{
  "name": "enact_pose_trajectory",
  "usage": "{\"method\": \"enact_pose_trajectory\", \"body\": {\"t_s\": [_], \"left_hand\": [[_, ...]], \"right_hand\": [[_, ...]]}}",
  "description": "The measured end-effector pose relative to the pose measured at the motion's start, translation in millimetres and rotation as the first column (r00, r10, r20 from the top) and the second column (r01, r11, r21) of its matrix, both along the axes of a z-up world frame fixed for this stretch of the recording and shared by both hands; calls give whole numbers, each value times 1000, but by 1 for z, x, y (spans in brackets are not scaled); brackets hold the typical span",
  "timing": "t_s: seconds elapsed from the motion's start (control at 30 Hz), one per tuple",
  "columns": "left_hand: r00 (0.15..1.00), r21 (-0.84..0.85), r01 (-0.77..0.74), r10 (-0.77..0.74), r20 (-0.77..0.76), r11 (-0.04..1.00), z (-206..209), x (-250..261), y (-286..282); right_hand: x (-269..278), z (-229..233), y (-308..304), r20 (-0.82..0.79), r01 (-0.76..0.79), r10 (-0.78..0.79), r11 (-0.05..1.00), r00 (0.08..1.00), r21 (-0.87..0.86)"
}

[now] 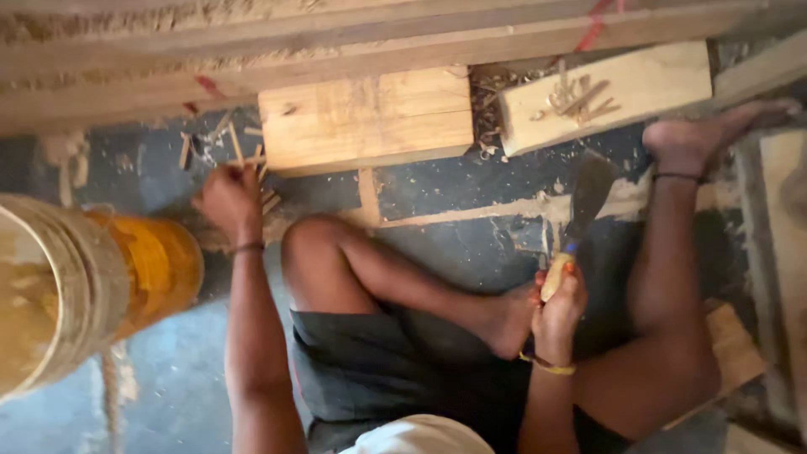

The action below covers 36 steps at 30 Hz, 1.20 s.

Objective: The person sits on the floor and uses a chisel to carve small wooden pieces on a larger wooden board. They repeatedly strike the chisel to shape the wood and occasionally pick up the carved pieces to place them into a nearby bucket.

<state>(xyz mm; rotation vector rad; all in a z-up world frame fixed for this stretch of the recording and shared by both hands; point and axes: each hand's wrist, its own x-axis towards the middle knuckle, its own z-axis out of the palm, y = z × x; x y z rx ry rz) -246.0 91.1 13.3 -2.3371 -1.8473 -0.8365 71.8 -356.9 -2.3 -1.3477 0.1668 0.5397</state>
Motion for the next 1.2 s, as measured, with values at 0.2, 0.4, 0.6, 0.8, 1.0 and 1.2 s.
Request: {"method": "enact_pose_trajectory", "body": {"t_s": [0.2,0.4,0.6,0.8,1.0,1.2], "left_hand": [[930,103,337,-348,118,936,31,117,-67],[752,-38,638,-611,247,769,3,351,-145],[683,9,720,-711,168,694,-7,470,-176],[616,11,761,-729,299,648,26,453,-192],[756,-77,619,-567,325,781,74,208,-206],[881,-64,292,-242,407,954,49,-75,-213]], "right_hand": [[4,16,-11,-32,82,-77,978,997,193],[16,28,-35,-79,210,-198,958,977,197],[38,10,-57,-192,317,-278,922,941,221],[36,35,-71,-173,340,-298,879,939,333],[26,81,-81,-36,344,-368,824,929,450],[-39,185,-105,857,612,514,666,39,-427]]}}
